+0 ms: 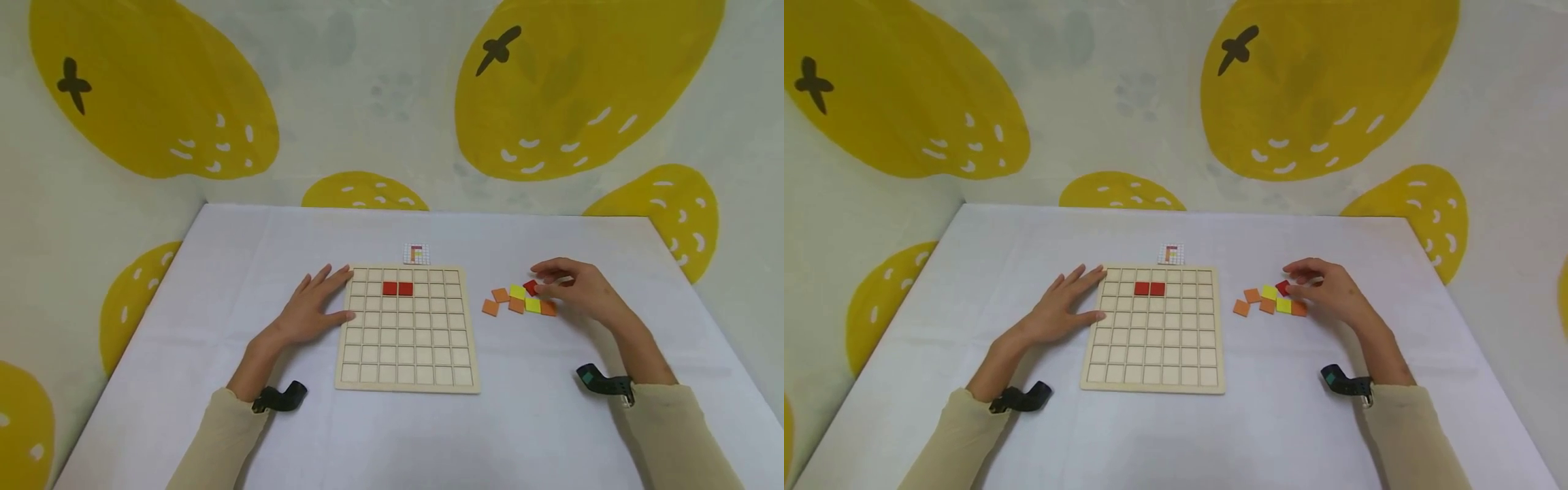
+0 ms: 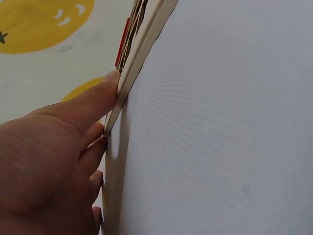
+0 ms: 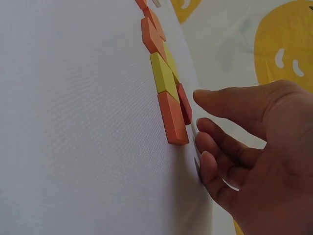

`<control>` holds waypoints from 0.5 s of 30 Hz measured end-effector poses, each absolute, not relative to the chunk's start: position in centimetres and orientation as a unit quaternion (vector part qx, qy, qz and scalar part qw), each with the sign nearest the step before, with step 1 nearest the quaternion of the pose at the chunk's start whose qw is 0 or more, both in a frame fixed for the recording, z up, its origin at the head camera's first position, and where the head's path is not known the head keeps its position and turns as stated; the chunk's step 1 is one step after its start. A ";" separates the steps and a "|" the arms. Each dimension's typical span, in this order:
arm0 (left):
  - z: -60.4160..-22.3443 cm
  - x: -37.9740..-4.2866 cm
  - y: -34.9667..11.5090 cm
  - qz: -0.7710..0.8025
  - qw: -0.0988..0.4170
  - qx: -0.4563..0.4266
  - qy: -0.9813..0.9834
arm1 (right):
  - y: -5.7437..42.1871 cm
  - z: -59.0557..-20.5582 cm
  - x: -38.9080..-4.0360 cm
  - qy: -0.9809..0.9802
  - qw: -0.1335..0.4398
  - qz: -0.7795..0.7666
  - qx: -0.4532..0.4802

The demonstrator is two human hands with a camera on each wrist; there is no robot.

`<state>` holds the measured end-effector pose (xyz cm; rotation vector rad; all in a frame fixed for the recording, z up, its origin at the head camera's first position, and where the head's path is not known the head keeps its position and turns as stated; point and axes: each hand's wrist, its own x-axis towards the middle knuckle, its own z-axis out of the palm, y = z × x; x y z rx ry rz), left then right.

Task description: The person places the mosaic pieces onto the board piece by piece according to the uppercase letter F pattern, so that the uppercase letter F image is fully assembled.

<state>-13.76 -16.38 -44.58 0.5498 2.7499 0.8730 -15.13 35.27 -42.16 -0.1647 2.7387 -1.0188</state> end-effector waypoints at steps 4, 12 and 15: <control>-44.3 -13.8 -16.8 0.293 0.103 0.188 0.932 | 34.8 -42.1 -15.4 0.932 0.131 -0.334 -0.057; -44.3 -13.7 -16.8 0.285 0.098 0.189 0.935 | 34.6 -42.2 -15.6 0.940 0.139 -0.305 -0.060; -44.5 -13.7 -16.7 0.287 0.102 0.191 0.933 | 34.5 -42.3 -15.7 0.944 0.142 -0.292 -0.050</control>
